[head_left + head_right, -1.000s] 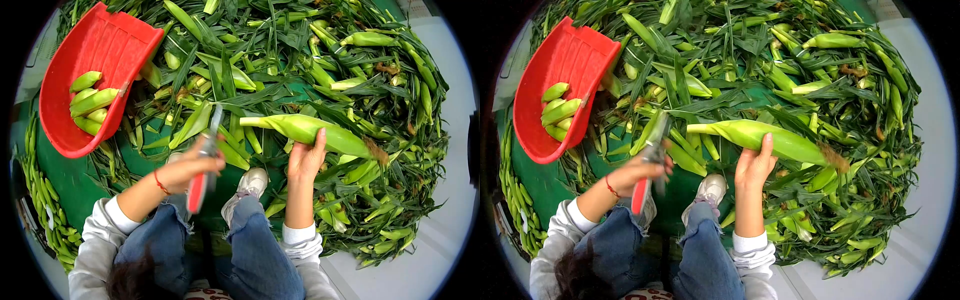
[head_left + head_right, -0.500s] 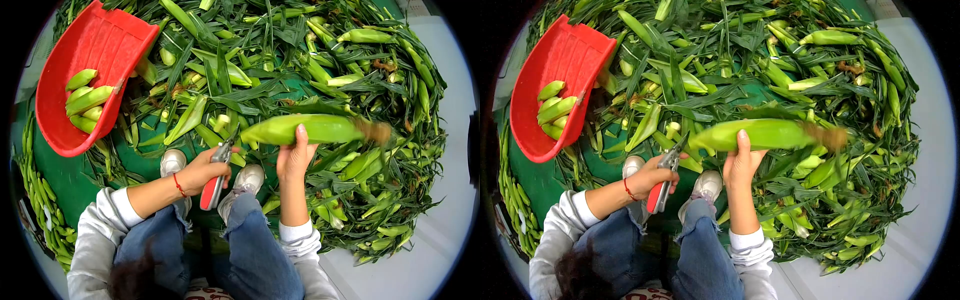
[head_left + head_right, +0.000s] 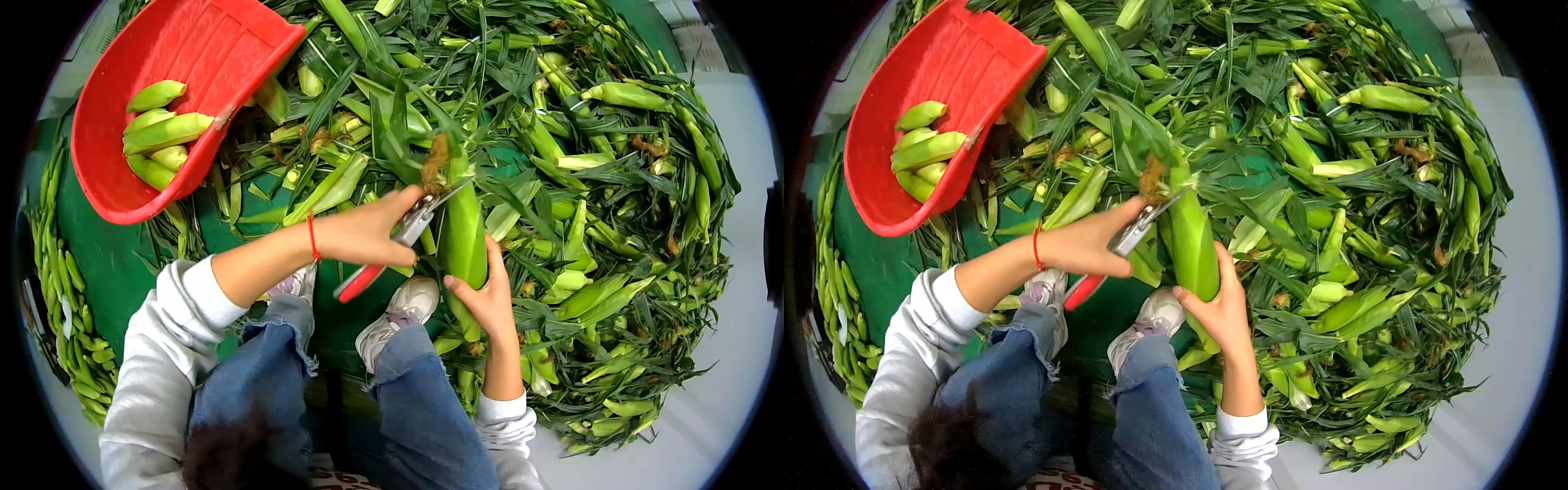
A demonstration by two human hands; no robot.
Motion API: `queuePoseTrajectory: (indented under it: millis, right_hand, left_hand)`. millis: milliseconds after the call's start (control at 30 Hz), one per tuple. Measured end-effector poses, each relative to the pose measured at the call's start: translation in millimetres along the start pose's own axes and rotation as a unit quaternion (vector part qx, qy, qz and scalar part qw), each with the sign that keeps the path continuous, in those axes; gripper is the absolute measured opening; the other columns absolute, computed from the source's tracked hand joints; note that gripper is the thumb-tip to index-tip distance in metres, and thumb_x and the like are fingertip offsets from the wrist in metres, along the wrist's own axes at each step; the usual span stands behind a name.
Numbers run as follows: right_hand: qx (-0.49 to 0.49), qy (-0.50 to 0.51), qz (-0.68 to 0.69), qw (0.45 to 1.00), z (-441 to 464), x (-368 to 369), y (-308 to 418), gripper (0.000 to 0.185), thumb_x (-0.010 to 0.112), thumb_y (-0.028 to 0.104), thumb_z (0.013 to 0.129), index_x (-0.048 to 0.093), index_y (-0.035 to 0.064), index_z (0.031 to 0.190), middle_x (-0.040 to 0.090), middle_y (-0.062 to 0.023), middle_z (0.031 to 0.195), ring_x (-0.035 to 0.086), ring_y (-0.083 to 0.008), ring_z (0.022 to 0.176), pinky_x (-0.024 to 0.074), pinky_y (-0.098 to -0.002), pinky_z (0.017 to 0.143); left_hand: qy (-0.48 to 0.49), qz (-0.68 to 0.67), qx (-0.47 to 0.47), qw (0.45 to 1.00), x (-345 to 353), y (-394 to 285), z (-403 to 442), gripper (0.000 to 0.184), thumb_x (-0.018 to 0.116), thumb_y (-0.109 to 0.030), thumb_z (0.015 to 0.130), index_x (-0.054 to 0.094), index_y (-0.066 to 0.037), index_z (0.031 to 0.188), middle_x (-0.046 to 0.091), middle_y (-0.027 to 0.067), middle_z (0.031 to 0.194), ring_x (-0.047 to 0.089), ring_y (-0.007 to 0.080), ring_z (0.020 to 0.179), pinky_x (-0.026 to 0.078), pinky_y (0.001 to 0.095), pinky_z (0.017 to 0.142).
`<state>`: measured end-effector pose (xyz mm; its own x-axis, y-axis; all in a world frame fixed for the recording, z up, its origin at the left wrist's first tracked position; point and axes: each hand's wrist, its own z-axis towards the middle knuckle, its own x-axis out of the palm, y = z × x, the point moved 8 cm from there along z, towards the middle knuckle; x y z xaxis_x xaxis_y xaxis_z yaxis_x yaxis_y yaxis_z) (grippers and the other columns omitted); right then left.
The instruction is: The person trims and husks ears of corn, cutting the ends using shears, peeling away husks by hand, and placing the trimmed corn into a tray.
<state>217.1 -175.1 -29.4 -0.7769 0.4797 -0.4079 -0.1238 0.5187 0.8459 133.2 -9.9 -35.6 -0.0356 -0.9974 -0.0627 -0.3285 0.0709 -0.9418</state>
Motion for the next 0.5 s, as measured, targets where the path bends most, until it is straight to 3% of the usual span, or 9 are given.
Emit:
queuePoseTrajectory:
  millis: [67,200,267,433,500]
  right_hand:
    - [0.02,0.028,0.027,0.999,-1,12,-6,0.08,0.076,0.018,0.068,0.036,-0.0001,0.134,0.053,-0.0154,0.122,0.052,-0.0225,0.112,0.0401,-0.0328,0.095]
    - [0.082,0.107,0.201,0.97,-4,35,2,0.078,0.074,0.022,0.07,0.036,0.0012,0.135,0.051,-0.0097,0.124,0.048,-0.0196,0.114,0.0356,-0.0311,0.098]
    - [0.081,0.125,0.242,0.959,-7,34,1,0.077,0.073,0.024,0.07,0.037,0.0012,0.135,0.05,-0.0088,0.124,0.048,-0.0195,0.114,0.0352,-0.0311,0.098]
    - [0.054,0.126,-0.027,0.99,-11,9,12,0.079,0.072,0.021,0.065,0.038,0.0023,0.134,0.055,-0.018,0.121,0.054,-0.0264,0.112,0.0404,-0.0344,0.095]
    - [0.041,0.136,-0.065,0.988,-10,5,17,0.078,0.072,0.02,0.065,0.039,0.0016,0.133,0.054,-0.0183,0.123,0.054,-0.0276,0.113,0.0407,-0.0342,0.096]
  left_hand:
    - [-0.028,-0.08,0.004,0.996,7,3,-9,0.076,0.066,-0.023,0.066,0.031,0.003,0.128,0.047,0.0243,0.11,0.049,0.0364,0.104,0.04,0.0365,0.092]
    - [-0.132,-0.011,0.056,0.99,-3,15,-4,0.076,0.067,-0.019,0.066,0.031,0.001,0.13,0.046,0.0223,0.11,0.048,0.0354,0.104,0.039,0.0384,0.092]
    - [-0.104,0.032,0.067,0.992,-5,8,-9,0.068,0.066,-0.018,0.066,0.035,0.0,0.124,0.046,0.0211,0.105,0.048,0.0357,0.101,0.039,0.0385,0.09]
    - [0.108,0.153,-0.023,0.982,-11,13,-21,0.069,0.064,-0.023,0.066,0.036,0.004,0.124,0.046,0.0226,0.107,0.047,0.0355,0.104,0.039,0.0382,0.09]
    - [0.097,0.143,-0.004,0.985,-10,16,-23,0.075,0.067,-0.021,0.064,0.035,0.004,0.128,0.047,0.0224,0.112,0.047,0.0322,0.106,0.038,0.0361,0.092]
